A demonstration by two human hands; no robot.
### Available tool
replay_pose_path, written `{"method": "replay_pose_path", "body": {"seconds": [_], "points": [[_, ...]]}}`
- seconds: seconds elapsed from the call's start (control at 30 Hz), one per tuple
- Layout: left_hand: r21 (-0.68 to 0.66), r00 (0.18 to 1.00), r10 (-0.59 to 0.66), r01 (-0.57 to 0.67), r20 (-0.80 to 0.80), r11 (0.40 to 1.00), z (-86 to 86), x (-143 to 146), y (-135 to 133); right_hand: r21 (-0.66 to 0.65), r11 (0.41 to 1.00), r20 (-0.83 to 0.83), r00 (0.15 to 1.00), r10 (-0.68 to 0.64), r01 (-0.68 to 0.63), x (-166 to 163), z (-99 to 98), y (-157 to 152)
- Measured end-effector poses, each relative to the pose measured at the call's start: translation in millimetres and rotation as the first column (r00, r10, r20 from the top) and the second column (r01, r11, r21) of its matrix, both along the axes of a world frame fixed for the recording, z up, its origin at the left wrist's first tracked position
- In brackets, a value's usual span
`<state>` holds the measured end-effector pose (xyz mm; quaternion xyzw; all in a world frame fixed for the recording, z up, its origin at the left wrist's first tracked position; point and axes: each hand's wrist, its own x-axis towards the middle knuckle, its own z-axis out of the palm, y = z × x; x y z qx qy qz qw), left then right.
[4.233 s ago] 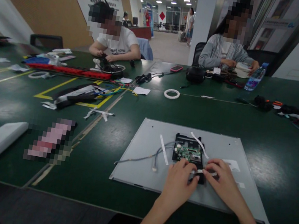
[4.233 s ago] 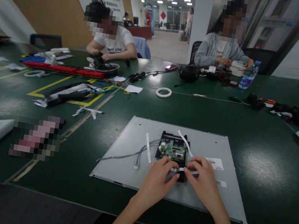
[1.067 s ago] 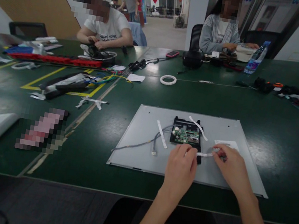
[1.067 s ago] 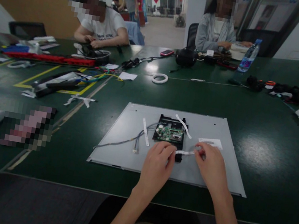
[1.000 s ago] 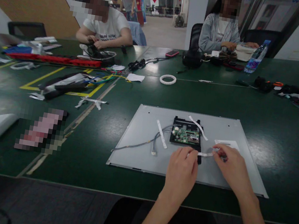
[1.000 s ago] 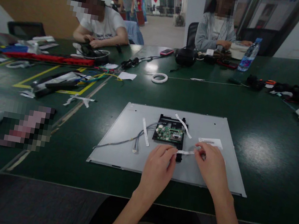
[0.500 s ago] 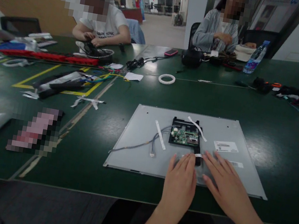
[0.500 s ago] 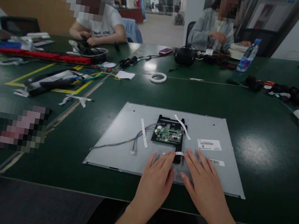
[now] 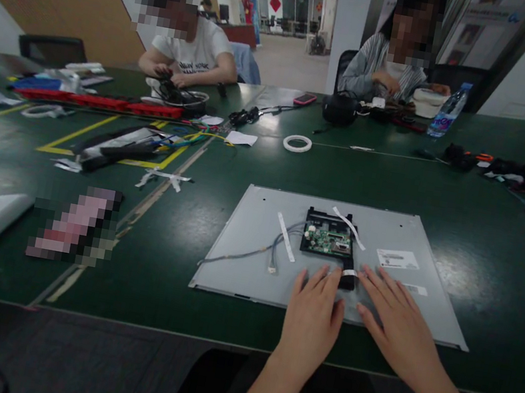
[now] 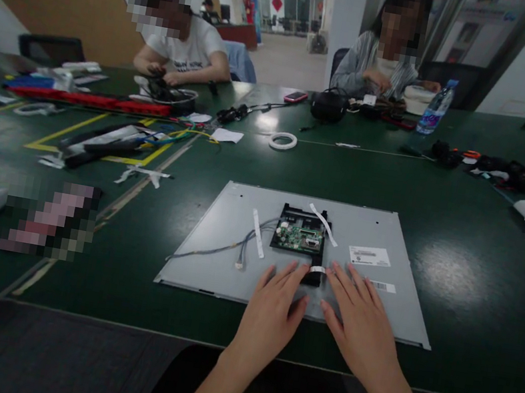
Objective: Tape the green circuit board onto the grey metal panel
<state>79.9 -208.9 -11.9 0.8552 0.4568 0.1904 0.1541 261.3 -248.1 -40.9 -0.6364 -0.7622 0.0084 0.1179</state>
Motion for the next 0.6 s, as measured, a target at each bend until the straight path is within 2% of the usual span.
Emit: {"method": "replay_pose_path", "body": {"seconds": [0.3, 0.47, 0.6], "points": [[-0.006, 1.0, -0.014, 0.014, 0.005, 1.0, 1.5, -2.1, 0.4, -0.034, 0.997, -0.019, 0.998, 0.063, -0.064, 14.8, 6.5, 1.5], [0.056, 0.999, -0.035, 0.037, -0.024, 0.998, -0.5, -3.9, -5.3, -0.026, 0.99, -0.053, 0.989, 0.138, -0.14, 37.6, 9.1, 4.7], [0.114, 1.0, -0.016, 0.019, -0.023, 0.993, -1.5, -5.5, -10.3, -0.016, 0.98, -0.032, 0.98, 0.197, -0.197, 40.6, 7.2, 2.8]]}}
